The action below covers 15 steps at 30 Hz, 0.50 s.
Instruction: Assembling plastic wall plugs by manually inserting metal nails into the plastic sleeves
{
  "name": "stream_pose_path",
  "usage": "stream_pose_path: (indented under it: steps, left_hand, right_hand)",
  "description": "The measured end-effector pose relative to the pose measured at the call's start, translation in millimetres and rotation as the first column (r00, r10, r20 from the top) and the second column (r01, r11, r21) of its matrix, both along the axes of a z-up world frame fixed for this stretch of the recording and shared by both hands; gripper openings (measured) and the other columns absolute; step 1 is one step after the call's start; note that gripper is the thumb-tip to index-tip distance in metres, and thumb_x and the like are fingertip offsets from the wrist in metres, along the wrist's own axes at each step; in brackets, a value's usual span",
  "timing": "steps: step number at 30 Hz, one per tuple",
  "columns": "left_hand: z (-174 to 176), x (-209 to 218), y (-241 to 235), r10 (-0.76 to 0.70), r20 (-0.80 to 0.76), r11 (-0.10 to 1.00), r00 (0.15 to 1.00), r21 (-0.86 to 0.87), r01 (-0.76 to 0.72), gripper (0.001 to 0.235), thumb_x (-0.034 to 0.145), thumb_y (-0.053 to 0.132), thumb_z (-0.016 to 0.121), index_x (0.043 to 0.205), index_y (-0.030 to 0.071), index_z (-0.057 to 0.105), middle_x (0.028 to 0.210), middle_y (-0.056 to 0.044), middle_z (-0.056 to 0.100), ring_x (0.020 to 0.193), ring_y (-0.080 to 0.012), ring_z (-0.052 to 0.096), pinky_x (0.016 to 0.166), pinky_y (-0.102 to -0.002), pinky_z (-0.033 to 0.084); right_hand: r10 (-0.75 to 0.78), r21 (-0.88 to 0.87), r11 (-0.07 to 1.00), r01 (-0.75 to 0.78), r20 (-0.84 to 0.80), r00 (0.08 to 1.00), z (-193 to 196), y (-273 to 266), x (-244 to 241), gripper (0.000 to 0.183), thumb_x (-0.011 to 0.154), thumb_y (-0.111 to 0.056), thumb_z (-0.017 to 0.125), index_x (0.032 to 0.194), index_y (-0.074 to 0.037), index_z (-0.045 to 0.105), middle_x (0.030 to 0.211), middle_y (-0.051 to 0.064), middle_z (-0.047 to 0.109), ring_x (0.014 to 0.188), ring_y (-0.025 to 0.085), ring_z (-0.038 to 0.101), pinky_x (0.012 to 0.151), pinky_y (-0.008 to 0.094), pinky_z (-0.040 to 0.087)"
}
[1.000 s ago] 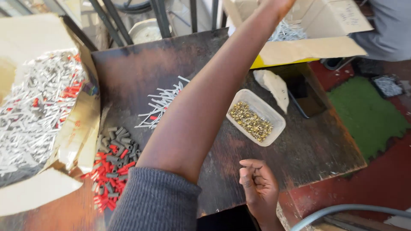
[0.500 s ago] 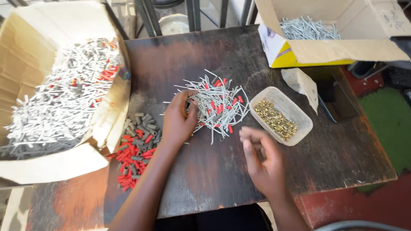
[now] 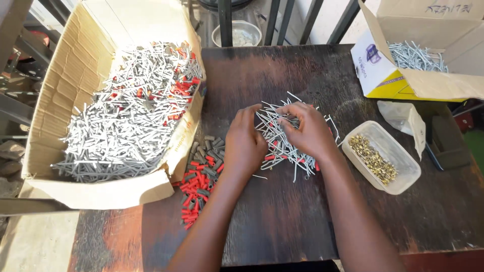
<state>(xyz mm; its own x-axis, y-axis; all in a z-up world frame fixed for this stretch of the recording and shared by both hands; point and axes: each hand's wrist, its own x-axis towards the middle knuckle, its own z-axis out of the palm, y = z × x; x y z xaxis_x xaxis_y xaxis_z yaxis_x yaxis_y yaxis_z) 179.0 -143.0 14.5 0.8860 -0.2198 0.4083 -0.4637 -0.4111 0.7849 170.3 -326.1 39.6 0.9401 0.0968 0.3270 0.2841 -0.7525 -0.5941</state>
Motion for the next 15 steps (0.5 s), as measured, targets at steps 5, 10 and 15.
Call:
stream_pose_path:
  steps: [5, 10, 15]
  left_hand:
    - [-29.2, 11.0, 12.0, 0.114, 0.055, 0.931, 0.992, 0.343, -0.126, 0.048, 0.074, -0.001, 0.059, 0.122, 0.004, 0.062, 0.100, -0.017, 0.062, 0.090, -0.0431, 0.065, 0.084, -0.050, 0.053]
    - [-41.3, 19.4, 16.0, 0.080, -0.043, 0.921, 0.996, 0.385, -0.057, 0.047, 0.069, 0.005, 0.073, 0.115, 0.007, 0.065, 0.096, -0.015, 0.063, 0.088, -0.0413, 0.065, 0.083, -0.050, 0.052]
    - [-26.5, 14.3, 11.4, -0.040, -0.138, 0.955, 0.990, 0.286, 0.078, 0.042, 0.070, 0.015, 0.081, 0.109, 0.008, 0.067, 0.087, -0.013, 0.065, 0.088, -0.0436, 0.067, 0.085, -0.051, 0.052]
  right_hand:
    - [0.011, -0.181, 0.983, -0.016, -0.028, 1.000, -12.4, 6.9, -0.9, 0.030, 0.086, -0.018, 0.073, 0.116, -0.015, 0.074, 0.108, 0.012, 0.069, 0.106, 0.041, 0.063, 0.097, 0.051, 0.046]
    - [-0.019, -0.263, 0.965, 0.006, -0.047, 0.999, -24.0, 2.7, 3.6, 0.016, 0.083, -0.017, 0.076, 0.100, -0.015, 0.074, 0.101, 0.009, 0.067, 0.099, 0.039, 0.063, 0.091, 0.049, 0.047]
    - [-0.051, -0.101, 0.994, 0.044, -0.072, 0.996, -4.8, 0.5, -3.3, 0.007, 0.082, -0.009, 0.076, 0.086, -0.011, 0.071, 0.085, 0.015, 0.066, 0.088, 0.044, 0.065, 0.085, 0.052, 0.049]
